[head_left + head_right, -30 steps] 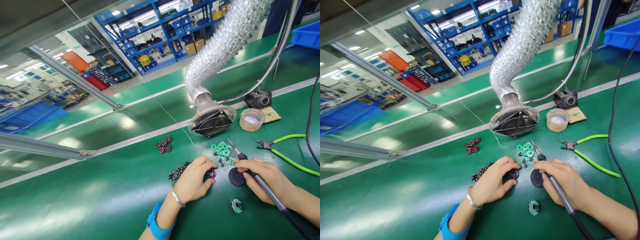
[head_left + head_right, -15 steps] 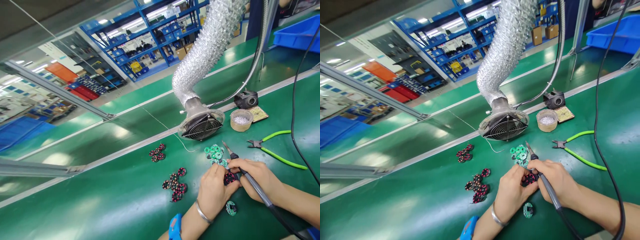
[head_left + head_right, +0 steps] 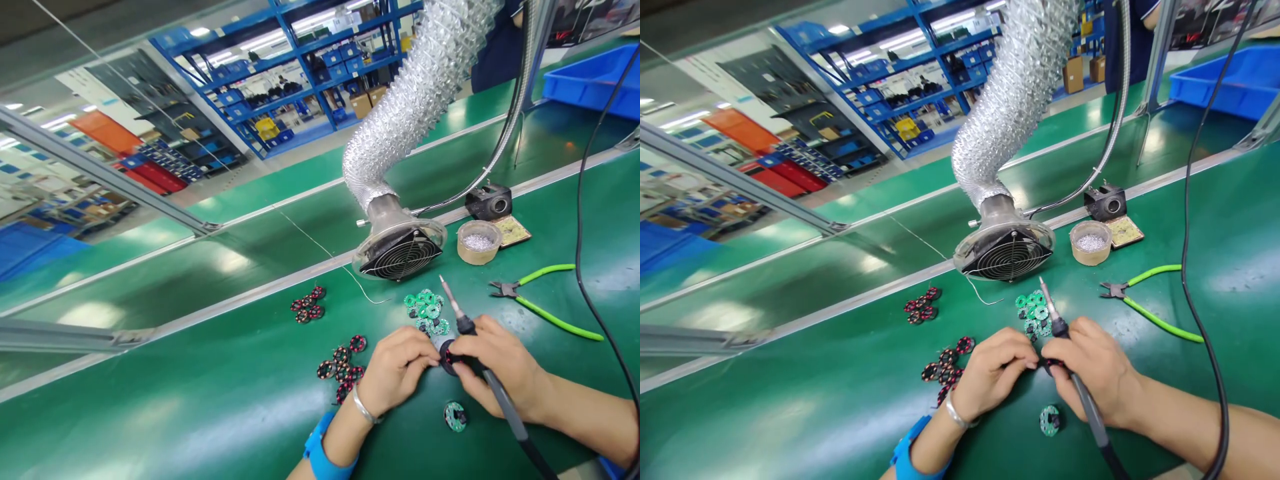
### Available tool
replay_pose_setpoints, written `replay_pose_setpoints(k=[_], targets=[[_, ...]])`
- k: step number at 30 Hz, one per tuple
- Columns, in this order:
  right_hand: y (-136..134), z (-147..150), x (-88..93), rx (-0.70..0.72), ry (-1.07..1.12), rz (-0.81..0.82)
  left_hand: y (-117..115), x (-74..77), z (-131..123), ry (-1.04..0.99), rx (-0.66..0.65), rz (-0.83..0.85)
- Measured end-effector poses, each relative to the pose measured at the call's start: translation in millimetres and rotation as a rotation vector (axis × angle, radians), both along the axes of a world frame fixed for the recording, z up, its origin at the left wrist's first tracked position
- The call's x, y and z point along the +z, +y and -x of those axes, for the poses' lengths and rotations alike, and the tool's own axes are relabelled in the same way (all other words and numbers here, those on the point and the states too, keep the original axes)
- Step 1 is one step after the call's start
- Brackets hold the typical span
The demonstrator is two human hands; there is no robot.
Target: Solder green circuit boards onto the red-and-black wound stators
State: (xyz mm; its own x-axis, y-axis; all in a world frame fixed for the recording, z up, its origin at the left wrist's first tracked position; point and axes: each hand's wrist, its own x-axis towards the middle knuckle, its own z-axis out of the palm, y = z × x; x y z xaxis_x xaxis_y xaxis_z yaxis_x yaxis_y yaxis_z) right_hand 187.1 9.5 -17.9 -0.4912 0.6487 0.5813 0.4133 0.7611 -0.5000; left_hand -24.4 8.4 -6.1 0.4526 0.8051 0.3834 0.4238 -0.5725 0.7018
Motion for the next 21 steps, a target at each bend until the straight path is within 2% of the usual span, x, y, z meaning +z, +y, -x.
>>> replay_pose_setpoints(k=[4,9,12,15,17,21], targets=[[-7,11,-4.4,0.009,-0.065,-0.091,-4,2.0,1,-0.039,0.209,0.099],[-4,2,10.0,0.041,0.138,-0.002,-7,-3.4,-8,0.046,0.146,0.241],[10,-29,19.0,-0.117,0.116,0.023,-6,-5.1,-13,-0.014,0.124,0.254],[30,-75,14.4,-0.283,-0.065,-0.004,-3,-3.3,-16,-0.071,0.112,0.315],[44,-104,5.5,-0.296,-0.272,-0.044,-2,-2.2,-19,-0.094,0.131,0.418],[65,-137,-8.7,-0.200,-0.543,-0.077,-1,-3.3,-25,-0.232,0.196,0.790]])
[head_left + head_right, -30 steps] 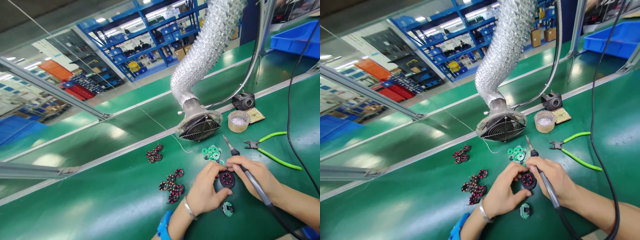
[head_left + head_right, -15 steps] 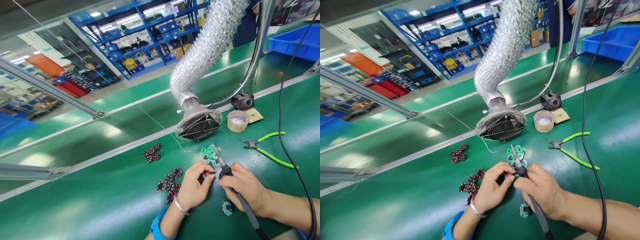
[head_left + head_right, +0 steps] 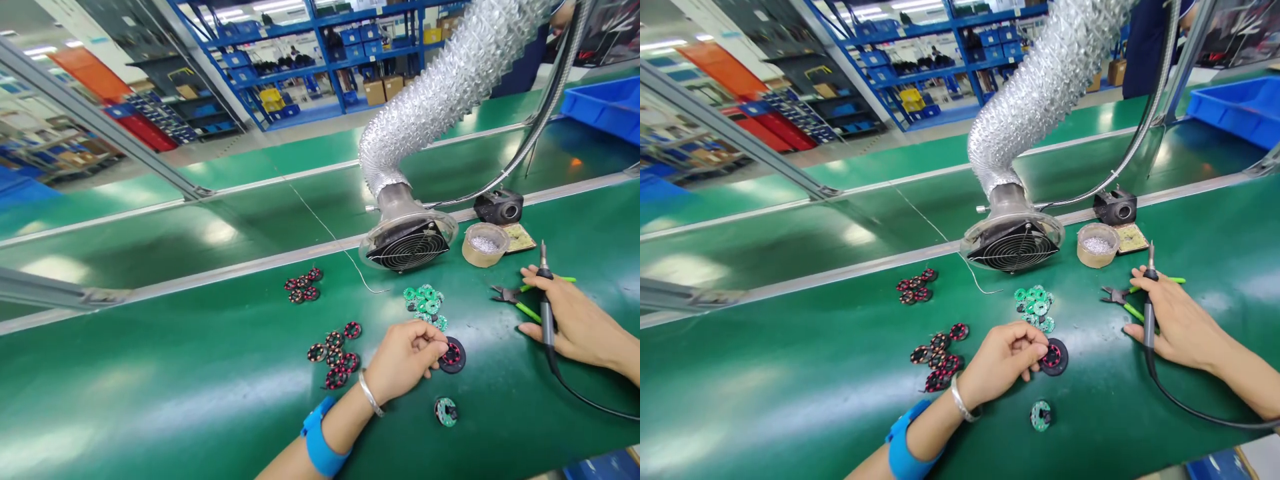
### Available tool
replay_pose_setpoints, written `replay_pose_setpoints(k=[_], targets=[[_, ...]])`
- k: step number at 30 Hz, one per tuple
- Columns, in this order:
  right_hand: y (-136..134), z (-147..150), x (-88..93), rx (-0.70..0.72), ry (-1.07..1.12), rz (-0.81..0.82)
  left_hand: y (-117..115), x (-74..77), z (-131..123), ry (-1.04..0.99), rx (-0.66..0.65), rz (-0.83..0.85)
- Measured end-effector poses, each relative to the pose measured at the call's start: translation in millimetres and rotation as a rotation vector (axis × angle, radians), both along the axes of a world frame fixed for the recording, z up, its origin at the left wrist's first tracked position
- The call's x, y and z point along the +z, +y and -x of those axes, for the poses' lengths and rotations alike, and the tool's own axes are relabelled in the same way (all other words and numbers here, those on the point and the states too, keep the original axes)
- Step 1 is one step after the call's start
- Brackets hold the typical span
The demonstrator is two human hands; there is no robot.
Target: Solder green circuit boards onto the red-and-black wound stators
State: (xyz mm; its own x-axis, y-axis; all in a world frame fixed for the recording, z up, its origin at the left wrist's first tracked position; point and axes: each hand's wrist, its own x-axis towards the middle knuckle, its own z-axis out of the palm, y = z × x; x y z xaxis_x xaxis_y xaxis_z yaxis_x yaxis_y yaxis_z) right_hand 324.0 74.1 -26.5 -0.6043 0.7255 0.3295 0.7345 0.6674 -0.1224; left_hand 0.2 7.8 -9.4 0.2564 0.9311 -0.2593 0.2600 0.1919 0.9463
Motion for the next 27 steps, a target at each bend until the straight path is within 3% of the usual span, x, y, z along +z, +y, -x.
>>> replay_pose_setpoints(k=[3,7,12,18,27], targets=[[10,-6,-0.6,0.008,-0.075,0.008,1,-0.8,-3,-0.076,0.049,0.164],[13,-2,7.5,0.053,-0.058,0.018,3,1.0,-6,-0.087,0.069,0.204],[-13,40,26.2,0.173,-0.025,0.152,5,4.1,-8,-0.066,0.079,0.200],[-30,87,40.3,0.280,-0.242,-0.024,3,4.5,-7,-0.054,0.052,0.149],[-27,96,48.0,0.343,-0.329,-0.075,2,-0.7,-6,-0.049,0.037,0.098]])
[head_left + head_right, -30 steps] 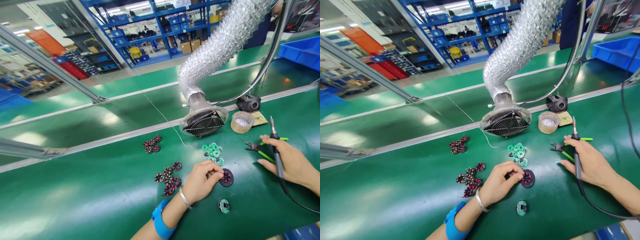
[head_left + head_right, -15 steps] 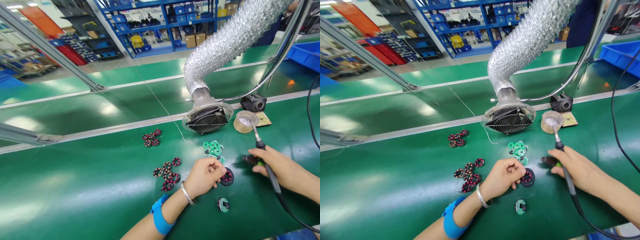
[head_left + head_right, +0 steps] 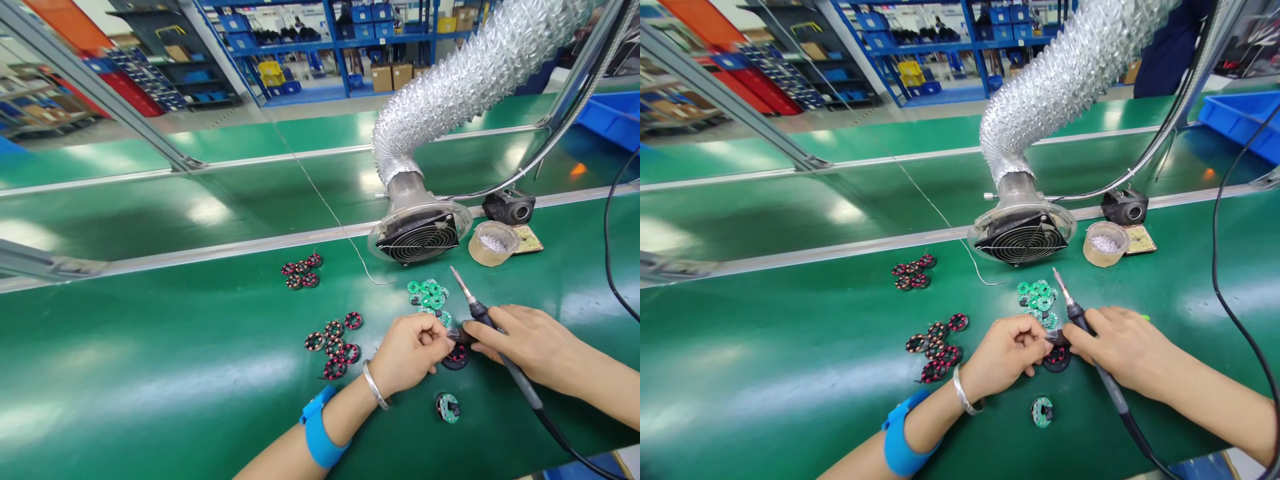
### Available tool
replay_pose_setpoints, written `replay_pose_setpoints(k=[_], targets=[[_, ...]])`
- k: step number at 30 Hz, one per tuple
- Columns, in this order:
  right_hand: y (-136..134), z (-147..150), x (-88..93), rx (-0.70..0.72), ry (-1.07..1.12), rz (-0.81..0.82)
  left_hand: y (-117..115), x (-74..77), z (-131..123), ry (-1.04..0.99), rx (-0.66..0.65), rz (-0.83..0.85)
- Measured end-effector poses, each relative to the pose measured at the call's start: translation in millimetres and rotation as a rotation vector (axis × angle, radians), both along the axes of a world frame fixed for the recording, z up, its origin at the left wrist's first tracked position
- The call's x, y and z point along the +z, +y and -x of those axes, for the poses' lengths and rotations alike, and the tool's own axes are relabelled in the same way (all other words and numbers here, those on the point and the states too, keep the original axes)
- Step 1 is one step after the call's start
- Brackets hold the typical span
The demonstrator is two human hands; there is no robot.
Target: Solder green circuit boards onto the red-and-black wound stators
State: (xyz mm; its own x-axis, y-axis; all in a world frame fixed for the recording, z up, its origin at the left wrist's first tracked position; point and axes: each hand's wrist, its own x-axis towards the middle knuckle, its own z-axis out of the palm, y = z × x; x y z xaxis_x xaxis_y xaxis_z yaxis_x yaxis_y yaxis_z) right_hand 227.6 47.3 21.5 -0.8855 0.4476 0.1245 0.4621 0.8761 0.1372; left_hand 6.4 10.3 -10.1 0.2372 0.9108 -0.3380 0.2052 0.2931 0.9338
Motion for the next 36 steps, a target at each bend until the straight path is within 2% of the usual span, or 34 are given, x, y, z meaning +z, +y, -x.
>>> replay_pose_setpoints(k=[18,21,23,27,36], targets=[[-2,1,2.1,0.016,-0.009,-0.038,0,-4.7,1,-0.022,-0.013,-0.009],[-2,-1,3.2,-0.018,0.020,-0.012,-2,-4.9,5,-0.088,0.005,-0.001],[-1,-3,2.9,-0.031,0.054,-0.012,-5,-4.6,9,-0.116,-0.007,-0.059],[0,-7,0.7,-0.021,0.086,-0.038,-10,-2.0,13,-0.010,-0.058,-0.235],[-7,-3,2.6,-0.046,0.054,-0.014,-7,3.3,8,0.041,-0.068,-0.195]])
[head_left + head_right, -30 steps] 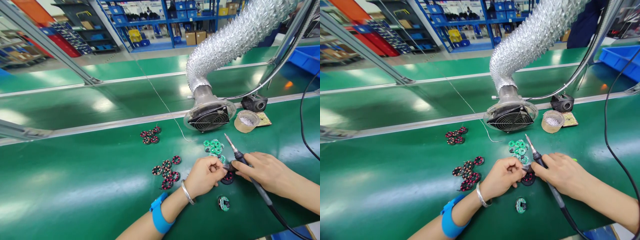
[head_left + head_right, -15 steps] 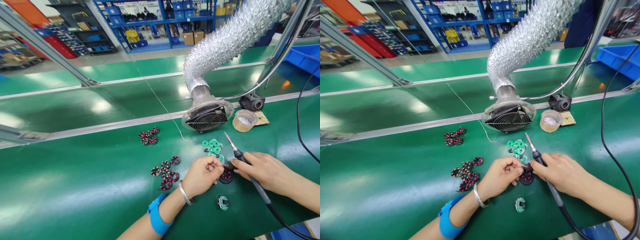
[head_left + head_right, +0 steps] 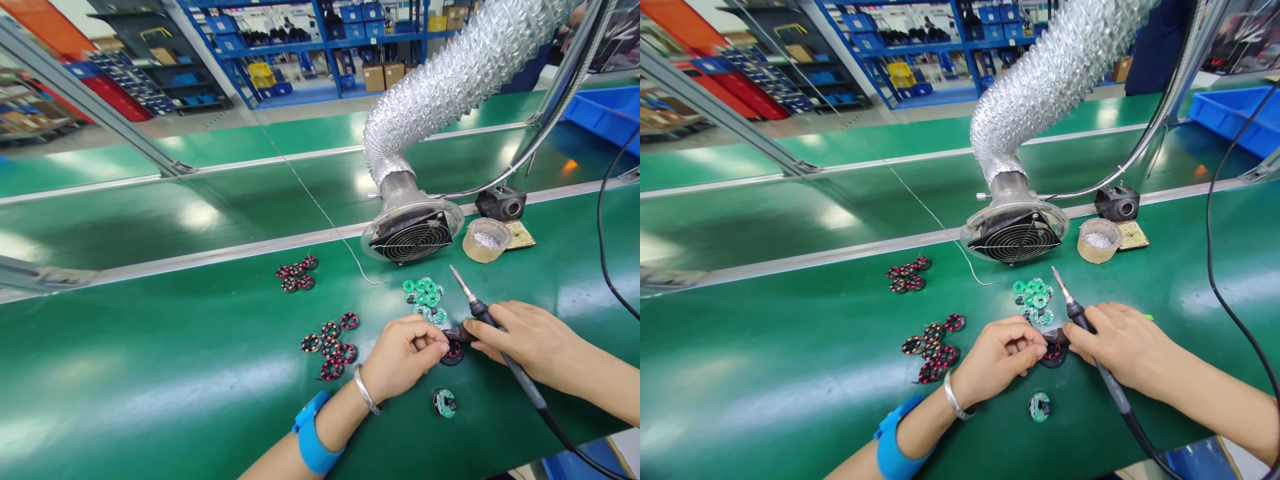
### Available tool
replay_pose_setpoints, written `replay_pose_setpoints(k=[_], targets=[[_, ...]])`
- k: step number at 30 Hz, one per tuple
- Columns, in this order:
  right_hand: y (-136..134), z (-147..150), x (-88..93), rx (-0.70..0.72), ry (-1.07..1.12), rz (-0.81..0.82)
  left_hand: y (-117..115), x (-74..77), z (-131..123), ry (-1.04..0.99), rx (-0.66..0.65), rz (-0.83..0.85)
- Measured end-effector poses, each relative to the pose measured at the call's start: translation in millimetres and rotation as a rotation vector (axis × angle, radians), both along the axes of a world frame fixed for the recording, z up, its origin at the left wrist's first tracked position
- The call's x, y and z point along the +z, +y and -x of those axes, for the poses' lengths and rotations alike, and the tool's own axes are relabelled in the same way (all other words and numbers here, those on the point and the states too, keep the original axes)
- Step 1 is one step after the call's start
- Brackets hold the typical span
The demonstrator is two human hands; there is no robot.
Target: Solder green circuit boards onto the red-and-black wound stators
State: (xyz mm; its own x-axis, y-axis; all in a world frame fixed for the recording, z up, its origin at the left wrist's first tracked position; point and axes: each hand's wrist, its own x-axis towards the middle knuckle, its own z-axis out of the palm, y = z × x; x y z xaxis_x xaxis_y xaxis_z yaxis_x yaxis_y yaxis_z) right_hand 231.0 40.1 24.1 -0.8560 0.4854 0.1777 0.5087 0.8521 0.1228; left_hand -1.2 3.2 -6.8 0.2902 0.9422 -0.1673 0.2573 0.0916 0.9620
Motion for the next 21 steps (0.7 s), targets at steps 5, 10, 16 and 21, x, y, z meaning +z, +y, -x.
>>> replay_pose_setpoints(k=[5,10,16,21], targets=[[-2.2,0.7,-1.8,0.020,-0.002,-0.008,0.6,-0.7,0.2,-0.012,0.016,0.014],[-4.4,3.4,-1.7,0.023,-0.031,-0.007,1.1,0.2,-0.3,-0.017,0.027,0.019],[-4.0,3.3,-1.7,0.039,-0.001,-0.023,0.1,-1.0,0.0,-0.022,0.028,0.018],[-7.3,1.9,-3.9,0.023,-0.037,0.036,-0.3,-1.1,0.1,-0.004,0.022,0.021]])
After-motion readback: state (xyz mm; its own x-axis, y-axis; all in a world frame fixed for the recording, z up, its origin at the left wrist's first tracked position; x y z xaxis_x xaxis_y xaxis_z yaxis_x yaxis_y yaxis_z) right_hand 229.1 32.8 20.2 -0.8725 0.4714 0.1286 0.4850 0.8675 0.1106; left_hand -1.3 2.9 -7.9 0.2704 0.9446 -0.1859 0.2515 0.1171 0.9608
